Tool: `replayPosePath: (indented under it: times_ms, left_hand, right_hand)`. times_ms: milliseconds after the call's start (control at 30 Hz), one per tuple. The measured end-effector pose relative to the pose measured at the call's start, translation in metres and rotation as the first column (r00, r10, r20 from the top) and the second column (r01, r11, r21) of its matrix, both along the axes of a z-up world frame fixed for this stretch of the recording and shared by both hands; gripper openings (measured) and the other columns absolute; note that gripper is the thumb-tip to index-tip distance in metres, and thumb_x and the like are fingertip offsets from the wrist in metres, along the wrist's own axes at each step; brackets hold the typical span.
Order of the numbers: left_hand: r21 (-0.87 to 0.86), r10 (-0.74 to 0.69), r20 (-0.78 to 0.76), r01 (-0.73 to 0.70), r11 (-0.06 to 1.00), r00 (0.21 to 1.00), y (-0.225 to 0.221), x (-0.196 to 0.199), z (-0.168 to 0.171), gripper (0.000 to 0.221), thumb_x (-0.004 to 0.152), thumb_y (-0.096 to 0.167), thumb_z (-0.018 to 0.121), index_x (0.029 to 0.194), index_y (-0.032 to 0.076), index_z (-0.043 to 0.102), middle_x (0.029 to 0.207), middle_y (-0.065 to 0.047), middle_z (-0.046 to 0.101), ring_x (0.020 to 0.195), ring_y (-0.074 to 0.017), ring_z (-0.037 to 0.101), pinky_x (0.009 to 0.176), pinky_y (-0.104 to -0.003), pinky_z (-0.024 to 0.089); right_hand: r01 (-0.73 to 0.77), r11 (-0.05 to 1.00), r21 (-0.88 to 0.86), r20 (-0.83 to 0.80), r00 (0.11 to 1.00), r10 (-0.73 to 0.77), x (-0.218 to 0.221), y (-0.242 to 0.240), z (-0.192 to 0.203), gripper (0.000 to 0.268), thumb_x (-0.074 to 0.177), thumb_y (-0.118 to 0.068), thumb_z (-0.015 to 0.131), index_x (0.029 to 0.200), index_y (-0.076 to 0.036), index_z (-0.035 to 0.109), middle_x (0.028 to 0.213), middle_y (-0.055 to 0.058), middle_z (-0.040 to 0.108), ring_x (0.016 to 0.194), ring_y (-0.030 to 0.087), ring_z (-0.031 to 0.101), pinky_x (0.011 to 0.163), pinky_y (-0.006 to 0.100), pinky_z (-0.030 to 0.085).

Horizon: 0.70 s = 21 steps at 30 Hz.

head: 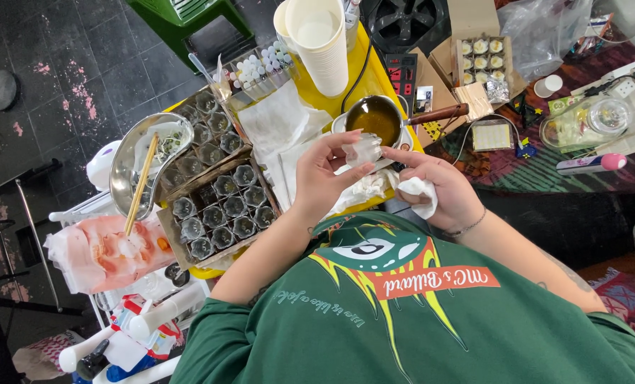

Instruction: Cleaning and preparing small glass jars with a tissue at a candle production station.

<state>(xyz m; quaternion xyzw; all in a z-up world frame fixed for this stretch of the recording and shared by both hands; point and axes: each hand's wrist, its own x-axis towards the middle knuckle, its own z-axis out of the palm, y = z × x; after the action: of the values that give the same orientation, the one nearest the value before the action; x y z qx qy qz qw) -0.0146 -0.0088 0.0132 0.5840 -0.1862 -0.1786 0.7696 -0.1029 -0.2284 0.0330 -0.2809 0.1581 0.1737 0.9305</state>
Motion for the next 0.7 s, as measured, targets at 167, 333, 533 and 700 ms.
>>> replayPosePath:
  times_ms: [167, 333, 533, 700]
  left_hand:
    - [0.08, 0.105, 0.297, -0.134, 0.988, 0.949, -0.002, -0.001, 0.015, 0.045, 0.087, -0.008, 0.084, 0.125, 0.002, 0.063, 0.138, -0.014, 0.062, 0.114, -0.0129, 0.067, 0.1, -0.03, 0.06]
    - [0.008, 0.223, 0.272, -0.234, 0.972, 0.936, 0.007, 0.0, 0.003, 0.046, 0.088, -0.009, 0.082, 0.126, 0.003, 0.059, 0.142, -0.014, 0.06, 0.118, -0.0123, 0.067, 0.103, -0.03, 0.06]
    - [-0.003, 0.248, 0.123, -0.25, 0.968, 0.961, 0.024, -0.008, -0.016, 0.046, 0.087, -0.011, 0.081, 0.126, 0.003, 0.061, 0.139, -0.011, 0.062, 0.096, -0.007, 0.055, 0.099, -0.027, 0.058]
    - [0.006, 0.24, 0.06, -0.241, 0.971, 0.969, 0.026, -0.017, -0.022, 0.046, 0.087, -0.011, 0.08, 0.128, 0.0, 0.061, 0.134, -0.008, 0.062, 0.099, -0.0084, 0.057, 0.096, -0.029, 0.057]
  right_hand:
    - [-0.058, 0.951, 0.305, 0.127, 0.992, 0.02, -0.001, -0.005, 0.003, 0.051, 0.102, -0.008, 0.052, 0.15, 0.007, 0.051, 0.067, 0.004, 0.056, 0.058, 0.014, 0.052, 0.065, 0.029, 0.044]
    - [0.078, 0.963, -0.259, -0.089, 0.991, -0.104, -0.003, -0.011, -0.01, 0.067, 0.087, -0.002, 0.049, 0.154, 0.004, 0.05, 0.07, -0.001, 0.055, 0.061, 0.01, 0.052, 0.062, 0.027, 0.044]
    - [0.123, -0.262, -0.957, -0.004, 0.9, 0.436, 0.007, -0.005, -0.023, 0.075, 0.09, -0.018, 0.058, 0.161, -0.015, 0.035, 0.07, 0.009, 0.065, 0.059, 0.027, 0.06, 0.061, 0.038, 0.047]
    - [0.293, -0.606, -0.739, -0.102, 0.841, 0.531, 0.007, -0.003, -0.047, 0.077, 0.092, -0.019, 0.059, 0.163, -0.015, 0.031, 0.069, 0.006, 0.066, 0.059, 0.026, 0.061, 0.065, 0.041, 0.045]
